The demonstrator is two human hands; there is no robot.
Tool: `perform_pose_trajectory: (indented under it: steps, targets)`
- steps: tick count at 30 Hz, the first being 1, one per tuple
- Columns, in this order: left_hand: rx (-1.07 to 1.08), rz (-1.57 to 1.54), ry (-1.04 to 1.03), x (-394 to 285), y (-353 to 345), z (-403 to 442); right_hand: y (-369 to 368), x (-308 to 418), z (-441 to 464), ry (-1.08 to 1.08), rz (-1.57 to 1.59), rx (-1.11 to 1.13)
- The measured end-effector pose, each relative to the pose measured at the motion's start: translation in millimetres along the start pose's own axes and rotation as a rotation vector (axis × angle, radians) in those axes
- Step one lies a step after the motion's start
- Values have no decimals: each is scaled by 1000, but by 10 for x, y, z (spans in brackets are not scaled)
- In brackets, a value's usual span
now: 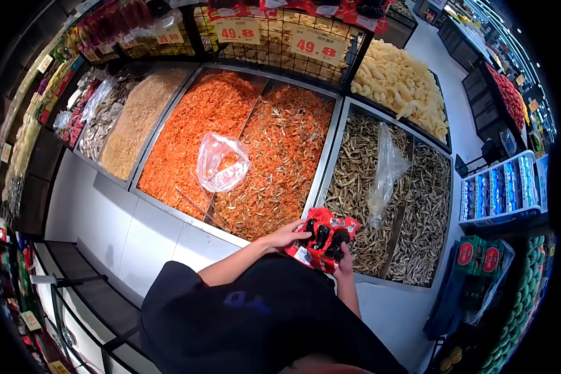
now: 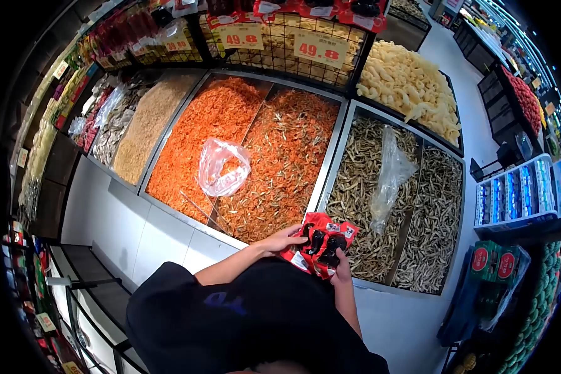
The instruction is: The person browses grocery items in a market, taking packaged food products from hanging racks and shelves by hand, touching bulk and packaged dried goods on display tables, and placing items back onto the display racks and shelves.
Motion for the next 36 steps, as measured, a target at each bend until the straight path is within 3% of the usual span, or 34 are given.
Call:
perform_pose_trajectory:
  steps: [4, 11, 14, 16, 17, 20, 22, 26, 28, 32, 34, 35, 36]
  targets:
    - [-1, -198, -98, -129, 150, -16, 226, 35, 10, -9, 71, -74]
    - [-147, -86, -297, -887, 422, -182, 376, 57, -3, 102, 19, -128]
    - [-318, -69, -447, -1709, 434, -577, 392, 128, -33, 141, 9, -127]
    - [-334, 69, -589, -2347, 445, -814, 261, 79, -71, 7, 221, -33]
    - [-369, 150, -717, -2683, 407, -972, 77, 161, -99, 107, 124, -67]
    - [-463, 358, -991, -3598, 293, -1365, 256, 98, -74, 104, 5, -76]
    - [-360, 399, -1026, -4091, 205, -1506, 280, 109, -110, 121, 4, -86]
    - [-554, 678, -1296, -4959, 147, -1802, 185, 152, -123, 160, 18, -77]
    - [-563, 719, -1288, -5300, 251, -1782, 87, 107, -148, 50, 288, 101]
    - [-710, 899, -1283, -5522, 211, -1773, -2, 137, -197, 138, 20, -52]
    - [-602, 787, -1103, -5501, 153, -1670, -30, 91, -204, 101, 79, -78]
    - [-641, 830, -1162, -5504, 101, -1669, -63, 93, -202, 106, 80, -76]
    - [-658, 767, -1019, -5499, 137, -1609, -111, 93, -209, 112, 62, -60]
Point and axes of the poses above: each hand's wrist, its own z-axis towards the middle knuckle, its own y-axis out of the back of the hand, x = y × z, the point moved 7 cm from there along z, towards the middle knuckle, and after that the axes turned 15 degrees about y, right-handed, at the moved point
